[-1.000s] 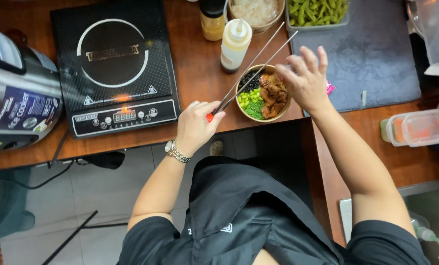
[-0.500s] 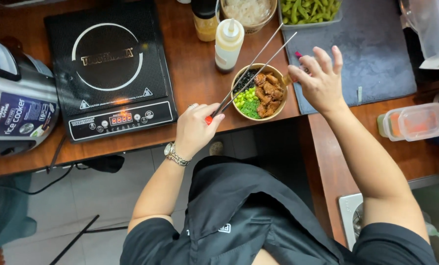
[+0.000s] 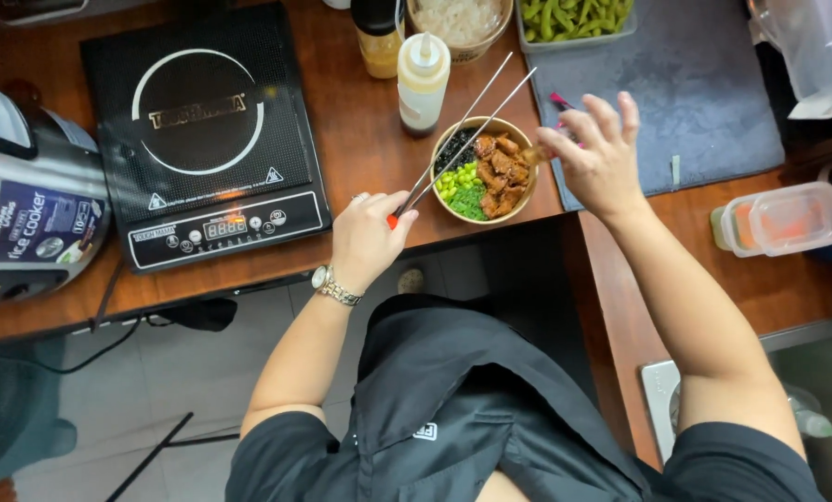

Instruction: The person assembles a food bowl by transferring cooked meat from a pan using a spatula, then arranging the contents with chopsticks. They add a red condiment from a small bottle and finish by spooning chopped carrots from a plastic container into the bowl.

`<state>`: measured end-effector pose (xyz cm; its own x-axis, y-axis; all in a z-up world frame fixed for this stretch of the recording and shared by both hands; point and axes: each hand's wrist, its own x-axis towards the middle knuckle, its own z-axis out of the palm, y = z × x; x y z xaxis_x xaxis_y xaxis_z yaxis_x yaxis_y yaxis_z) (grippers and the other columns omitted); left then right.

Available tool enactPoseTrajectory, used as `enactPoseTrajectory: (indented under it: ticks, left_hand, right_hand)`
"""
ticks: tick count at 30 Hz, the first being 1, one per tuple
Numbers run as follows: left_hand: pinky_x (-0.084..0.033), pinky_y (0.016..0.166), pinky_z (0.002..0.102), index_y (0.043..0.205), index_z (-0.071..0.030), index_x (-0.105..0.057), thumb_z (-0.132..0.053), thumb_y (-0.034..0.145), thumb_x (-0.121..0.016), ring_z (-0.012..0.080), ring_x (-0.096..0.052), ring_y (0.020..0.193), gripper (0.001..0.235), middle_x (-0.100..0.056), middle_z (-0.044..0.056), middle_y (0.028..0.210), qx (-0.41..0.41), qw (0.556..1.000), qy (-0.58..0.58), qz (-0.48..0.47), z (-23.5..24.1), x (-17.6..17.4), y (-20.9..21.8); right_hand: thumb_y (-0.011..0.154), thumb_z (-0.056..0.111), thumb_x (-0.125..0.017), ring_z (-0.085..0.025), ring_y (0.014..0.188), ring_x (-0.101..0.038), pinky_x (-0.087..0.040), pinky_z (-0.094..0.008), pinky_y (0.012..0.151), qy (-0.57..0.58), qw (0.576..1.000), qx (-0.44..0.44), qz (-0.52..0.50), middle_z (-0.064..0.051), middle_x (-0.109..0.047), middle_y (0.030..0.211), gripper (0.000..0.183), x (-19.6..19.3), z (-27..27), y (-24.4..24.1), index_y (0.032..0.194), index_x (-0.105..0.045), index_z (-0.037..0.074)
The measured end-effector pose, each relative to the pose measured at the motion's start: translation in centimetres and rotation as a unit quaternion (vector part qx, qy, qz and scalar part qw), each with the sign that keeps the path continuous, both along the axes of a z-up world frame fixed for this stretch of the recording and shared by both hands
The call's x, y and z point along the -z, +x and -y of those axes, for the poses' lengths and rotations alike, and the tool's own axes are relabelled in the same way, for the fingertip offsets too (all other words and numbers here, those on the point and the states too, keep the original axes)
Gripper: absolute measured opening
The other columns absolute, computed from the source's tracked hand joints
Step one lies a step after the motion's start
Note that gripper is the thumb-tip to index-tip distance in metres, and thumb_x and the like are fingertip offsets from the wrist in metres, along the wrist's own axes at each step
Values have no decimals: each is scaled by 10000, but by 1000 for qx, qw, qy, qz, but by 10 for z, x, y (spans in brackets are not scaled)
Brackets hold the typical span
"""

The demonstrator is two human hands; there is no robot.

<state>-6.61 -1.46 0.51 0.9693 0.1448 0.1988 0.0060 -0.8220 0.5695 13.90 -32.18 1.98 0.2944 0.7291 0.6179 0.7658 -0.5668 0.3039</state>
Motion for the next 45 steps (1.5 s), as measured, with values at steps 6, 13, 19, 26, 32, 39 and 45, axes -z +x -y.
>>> enactPoseTrajectory:
  ticks: [6, 13, 19, 26, 32, 39, 45]
  left_hand:
    - [-496, 671, 414, 1111, -166, -756, -311, 938, -690, 283, -602, 779, 235, -710, -7, 819, -7, 1000, 6, -12, 0, -4, 4]
    - [-490, 675, 426, 1119, -155, -762, -315, 938, -688, 297, -609, 779, 253, -716, 14, 817, -14, 1000, 9, -5, -7, -1, 1]
    - [-499, 659, 427, 1118, -159, -761, -315, 940, -689, 299, -613, 774, 248, -714, 10, 806, -11, 1000, 10, -4, -8, -3, 5]
    - [-583, 768, 337, 1086, -231, -771, -360, 892, -731, 226, -689, 854, 236, -685, -21, 797, -17, 997, 74, 23, -5, 22, 20]
    - [-587, 784, 339, 1052, -263, -767, -385, 874, -729, 213, -698, 858, 219, -682, -44, 776, 0, 986, 162, 42, -2, 37, 44]
    - [-612, 757, 382, 1069, -270, -770, -387, 888, -714, 232, -704, 890, 223, -683, -35, 795, 33, 982, 184, -23, 1, 38, 54]
    - [-609, 765, 414, 1092, -225, -773, -407, 869, -753, 267, -709, 916, 288, -716, 20, 850, 52, 980, 162, -108, 2, 10, 54]
  right_hand:
    - [1017, 264, -873, -265, 1240, -597, -251, -511, 1237, 15, 1000, -21, -1, 20, -678, 1115, 154, 5, -32, -7, 1094, -746, 306]
    - [1055, 142, -746, -262, 1201, -625, -229, -505, 1242, -13, 1000, -16, -4, 28, -671, 1094, 173, 6, -44, -10, 1119, -727, 302]
    - [1001, 107, -746, -266, 1227, -613, -224, -526, 1249, -22, 1000, -12, -15, 38, -708, 1113, 264, 19, -38, 3, 1169, -753, 310]
    - [782, 140, -843, -271, 1203, -571, -344, -506, 1108, 180, 922, 12, -341, 6, -671, 1132, 555, 33, -4, 9, 1308, -735, 282]
    - [894, 89, -849, -278, 1098, -667, -498, -502, 1026, 349, 762, -64, -541, -161, -720, 1137, 408, 15, -3, -48, 1264, -679, 73]
    - [902, 65, -812, -214, 1060, -692, -554, -407, 940, 410, 707, -66, -573, -179, -729, 1200, 510, 22, 6, -77, 1364, -601, 20]
    - [932, 24, -758, -214, 1029, -679, -562, -410, 917, 464, 655, -64, -593, -223, -705, 1243, 476, 27, 11, -97, 1367, -569, -17]
